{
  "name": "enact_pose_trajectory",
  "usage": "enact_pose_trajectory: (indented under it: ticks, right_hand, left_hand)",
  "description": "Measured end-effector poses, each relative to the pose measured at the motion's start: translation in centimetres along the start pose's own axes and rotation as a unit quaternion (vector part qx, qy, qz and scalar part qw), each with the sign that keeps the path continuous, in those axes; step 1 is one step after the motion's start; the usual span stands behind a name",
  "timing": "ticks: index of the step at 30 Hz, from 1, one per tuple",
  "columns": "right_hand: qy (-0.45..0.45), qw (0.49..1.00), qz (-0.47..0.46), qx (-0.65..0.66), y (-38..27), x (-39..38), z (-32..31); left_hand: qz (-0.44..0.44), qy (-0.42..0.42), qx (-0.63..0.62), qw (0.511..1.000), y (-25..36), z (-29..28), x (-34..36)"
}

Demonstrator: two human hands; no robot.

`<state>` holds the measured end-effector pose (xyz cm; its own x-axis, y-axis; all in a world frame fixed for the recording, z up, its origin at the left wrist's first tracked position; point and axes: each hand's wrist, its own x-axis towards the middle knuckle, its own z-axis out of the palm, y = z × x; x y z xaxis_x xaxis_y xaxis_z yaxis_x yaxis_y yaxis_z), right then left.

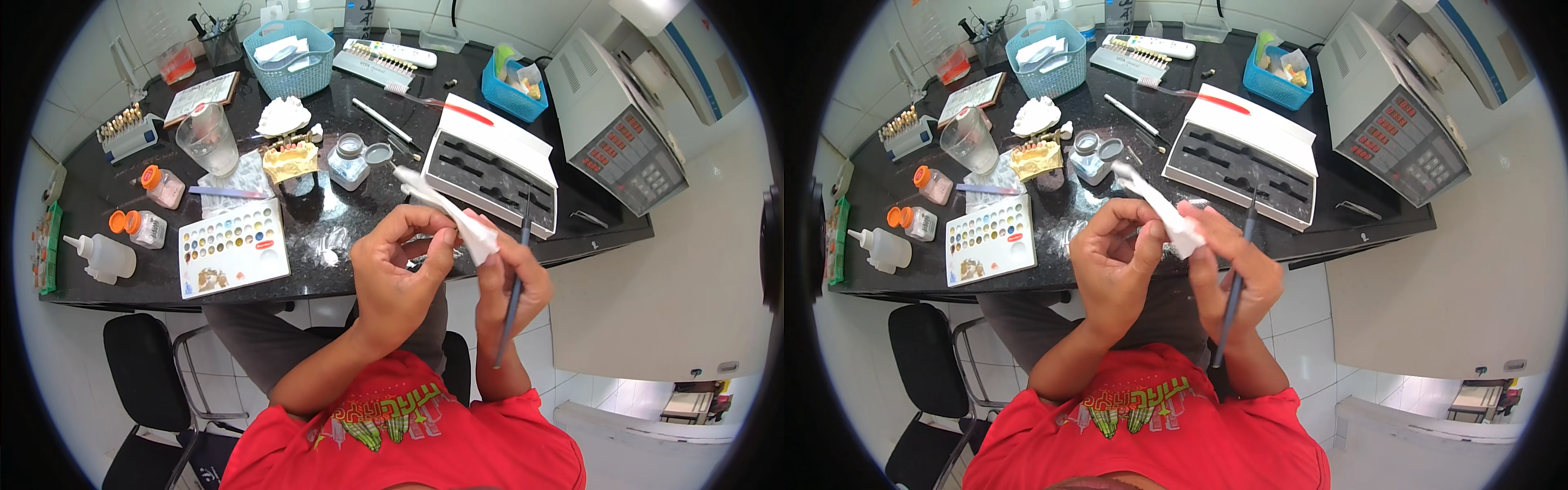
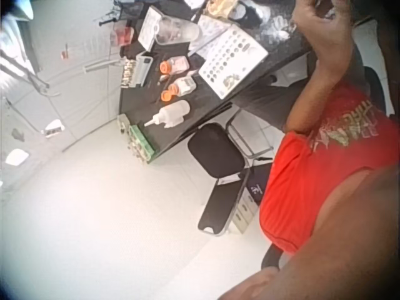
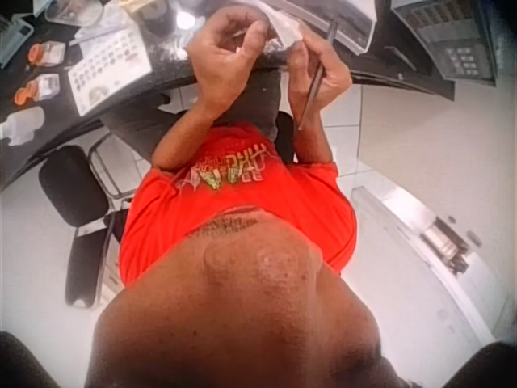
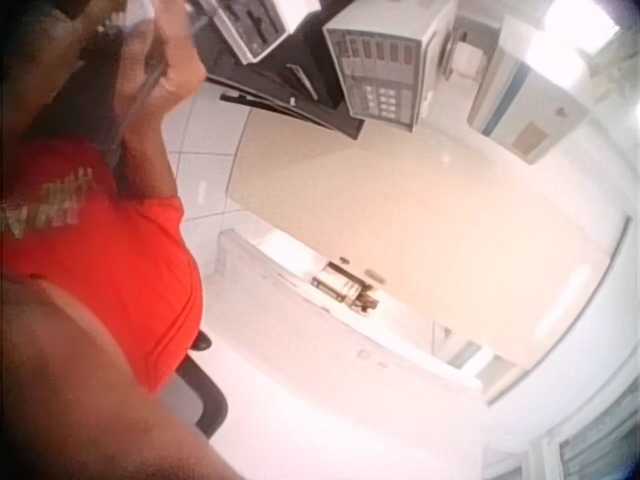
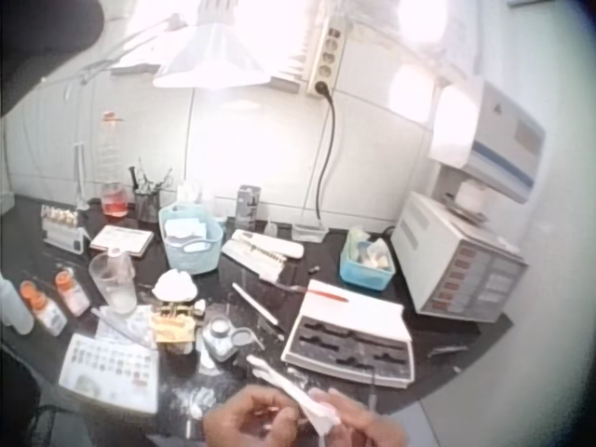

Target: The person applies color to a dental crown using a brush and a palette. They wipe the brush on a cloth, handle a dental model, and later retrieve a small jar from a drawer.

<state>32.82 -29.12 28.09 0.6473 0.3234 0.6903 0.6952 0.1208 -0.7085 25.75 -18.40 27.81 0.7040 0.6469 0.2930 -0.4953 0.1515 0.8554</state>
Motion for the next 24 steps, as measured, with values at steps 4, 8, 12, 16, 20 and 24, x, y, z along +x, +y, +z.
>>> enact_pose_trajectory:
  ticks: [4,8,12,16,20,24]
  right_hand:
    - [0.002,0.992,0.127,0.008,-0.2,0.7,-1.4]
    - [-0.084,0.989,0.116,0.021,-1.1,2.6,-1.1]
    - [-0.15,0.982,0.085,0.081,-0.9,2.7,-0.9]
    - [-0.142,0.988,0.035,0.056,-0.6,2.7,-1.1]
    - [0.038,0.998,0.024,-0.048,-0.1,4.0,-2.8]
    - [0.239,0.94,-0.053,-0.239,3.0,7.1,-8.6]
  left_hand:
    - [-0.087,-0.055,-0.128,0.986,-0.5,-0.8,0.4]
    - [-0.118,-0.08,-0.174,0.974,-0.6,-1.2,0.4]
    - [-0.092,-0.06,-0.11,0.988,-0.6,-0.9,0.5]
    - [-0.07,-0.042,-0.08,0.993,-0.6,-0.6,0.4]
    - [-0.008,-0.009,-0.014,1.0,-1.2,-0.9,0.2]
    - [0.115,0.0,0.083,0.99,-1.7,-1.4,-0.1]
